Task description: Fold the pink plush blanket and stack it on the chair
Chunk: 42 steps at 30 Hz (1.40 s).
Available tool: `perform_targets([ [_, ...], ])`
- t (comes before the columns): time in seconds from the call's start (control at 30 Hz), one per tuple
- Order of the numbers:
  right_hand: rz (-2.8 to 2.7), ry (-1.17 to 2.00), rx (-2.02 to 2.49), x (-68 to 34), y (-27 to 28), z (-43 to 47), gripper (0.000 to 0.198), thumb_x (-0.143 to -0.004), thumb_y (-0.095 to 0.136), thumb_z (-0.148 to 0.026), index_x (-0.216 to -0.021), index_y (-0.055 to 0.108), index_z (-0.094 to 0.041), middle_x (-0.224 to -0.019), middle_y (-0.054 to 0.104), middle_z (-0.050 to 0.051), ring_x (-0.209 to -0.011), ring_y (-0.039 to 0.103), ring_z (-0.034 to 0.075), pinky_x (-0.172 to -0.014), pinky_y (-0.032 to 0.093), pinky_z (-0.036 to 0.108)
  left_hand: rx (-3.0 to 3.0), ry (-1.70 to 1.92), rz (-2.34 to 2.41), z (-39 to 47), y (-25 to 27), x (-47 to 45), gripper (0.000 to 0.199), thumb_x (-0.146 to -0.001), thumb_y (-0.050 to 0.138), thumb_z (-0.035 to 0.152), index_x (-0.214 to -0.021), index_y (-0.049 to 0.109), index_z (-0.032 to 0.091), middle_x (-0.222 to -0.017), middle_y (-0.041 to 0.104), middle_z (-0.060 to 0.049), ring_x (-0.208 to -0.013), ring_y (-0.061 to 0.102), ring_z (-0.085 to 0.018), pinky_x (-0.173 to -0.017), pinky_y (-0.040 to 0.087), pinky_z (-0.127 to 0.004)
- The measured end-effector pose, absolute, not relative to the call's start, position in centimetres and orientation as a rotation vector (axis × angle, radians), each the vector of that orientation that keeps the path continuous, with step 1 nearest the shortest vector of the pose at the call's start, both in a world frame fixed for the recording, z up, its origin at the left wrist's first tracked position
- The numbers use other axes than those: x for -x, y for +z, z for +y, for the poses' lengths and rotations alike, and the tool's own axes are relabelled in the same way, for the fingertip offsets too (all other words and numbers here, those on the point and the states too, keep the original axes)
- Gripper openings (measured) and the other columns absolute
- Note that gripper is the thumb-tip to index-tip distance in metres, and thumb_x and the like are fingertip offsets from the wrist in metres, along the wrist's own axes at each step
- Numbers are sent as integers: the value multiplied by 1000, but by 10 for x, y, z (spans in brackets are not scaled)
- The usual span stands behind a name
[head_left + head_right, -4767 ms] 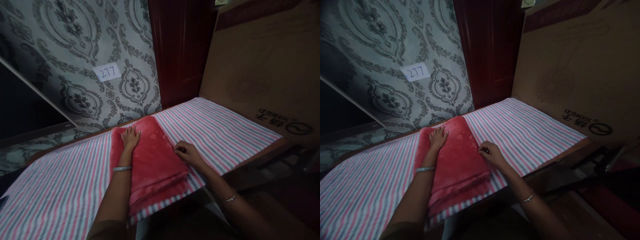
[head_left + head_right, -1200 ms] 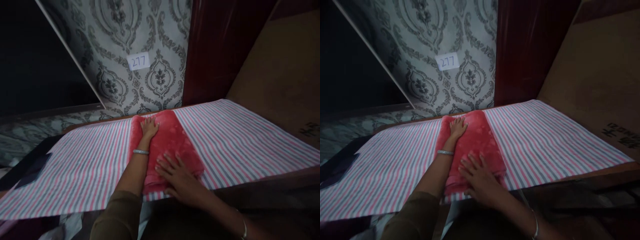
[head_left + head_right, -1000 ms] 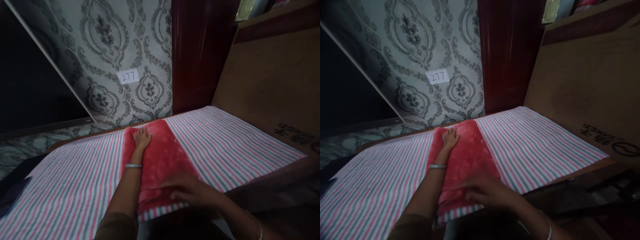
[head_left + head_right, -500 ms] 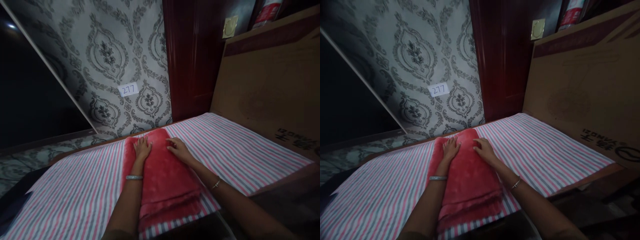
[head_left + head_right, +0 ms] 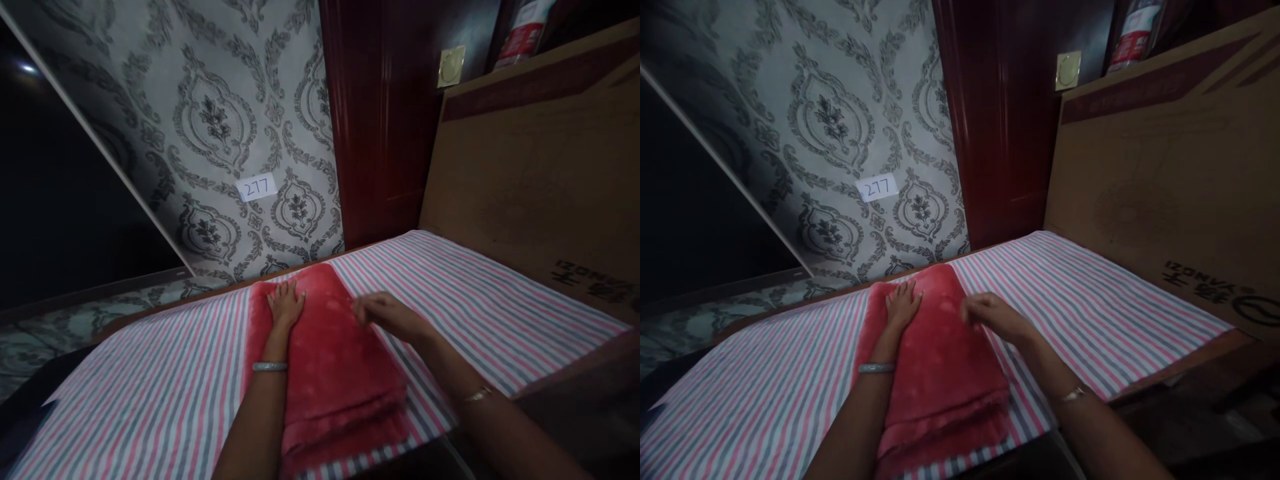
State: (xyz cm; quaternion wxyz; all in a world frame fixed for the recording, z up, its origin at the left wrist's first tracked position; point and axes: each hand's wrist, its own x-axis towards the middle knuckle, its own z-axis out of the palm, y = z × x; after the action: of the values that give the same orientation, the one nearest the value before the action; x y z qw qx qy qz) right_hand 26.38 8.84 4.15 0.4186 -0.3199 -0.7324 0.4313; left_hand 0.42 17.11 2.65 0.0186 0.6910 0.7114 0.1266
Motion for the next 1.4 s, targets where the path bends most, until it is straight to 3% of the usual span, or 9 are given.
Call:
perform_targets([
  [0.07,-1936,1536,497,-288,47,61,79,-93,28,-77,-82,73,-14,-72,69,10,-67,65,20,-63,54,33,-2132,388,2215,171,27,-5,58,-98,40,42,-151,41,19,-160,35,-14,-149,26,-34,-120,16,-62],
  [0.13,-1866,1550,568,-297,53,43,74,-92,38,-76,-97,76,-13,-81,73,11,-72,69,21,-68,56,34,-2136,406,2218,170,27,-7,59,-98,40,42,-151,40,18,-160,36,-15,-149,27,-34,-120,15,-62],
  [0.23,-1773,1163,829,-277,58,44,61,-95,45,-66,-121,71,-18,-115,73,13,-104,68,24,-92,54,38,-2145,491,2244,165,30,-11,59,-98,41,40,-152,38,16,-161,34,-16,-149,28,-31,-120,17,-61],
  [0.4,-2202,609,1014,-202,66,81,62,-97,51,-50,-151,44,-23,-157,40,12,-147,32,31,-120,24,53,-2227,566,2273,147,51,-8,56,-98,40,35,-150,41,16,-157,39,-17,-148,31,-27,-122,20,-53],
  [0.63,-2367,305,1418,-171,27,113,64,-97,50,-53,-154,38,-27,-164,26,8,-151,13,41,-116,16,66,-2029,262,2385,125,40,32,62,-98,37,51,-154,36,26,-167,19,-11,-152,10,-40,-113,26,-69],
  [0.97,-2357,338,1393,-176,9,117,61,-98,46,-52,-154,39,-29,-165,24,7,-152,11,39,-116,17,66,-1966,400,2346,126,23,41,61,-97,39,52,-153,39,28,-167,19,-7,-153,11,-38,-112,36,-61],
  [1.1,-2346,389,1281,-188,2,121,57,-97,49,-43,-152,43,-27,-163,29,8,-152,13,33,-119,19,60,-1865,581,2339,123,29,48,64,-95,50,43,-153,38,18,-167,15,-14,-153,16,-33,-116,34,-50],
  [1.23,-2112,653,1202,-220,-23,117,64,-89,56,-44,-149,47,-21,-161,32,13,-151,23,30,-121,20,54,-1600,858,2172,106,29,71,72,-92,60,31,-154,31,10,-158,36,-21,-147,34,-28,-118,32,-39],
  [1.4,-1463,1188,1099,-269,-51,76,90,-76,64,-69,-151,43,-24,-151,48,14,-138,46,33,-115,35,55,-1008,1191,1704,70,22,104,92,-78,79,42,-152,32,14,-130,66,-20,-107,71,-26,-91,57,-37],
])
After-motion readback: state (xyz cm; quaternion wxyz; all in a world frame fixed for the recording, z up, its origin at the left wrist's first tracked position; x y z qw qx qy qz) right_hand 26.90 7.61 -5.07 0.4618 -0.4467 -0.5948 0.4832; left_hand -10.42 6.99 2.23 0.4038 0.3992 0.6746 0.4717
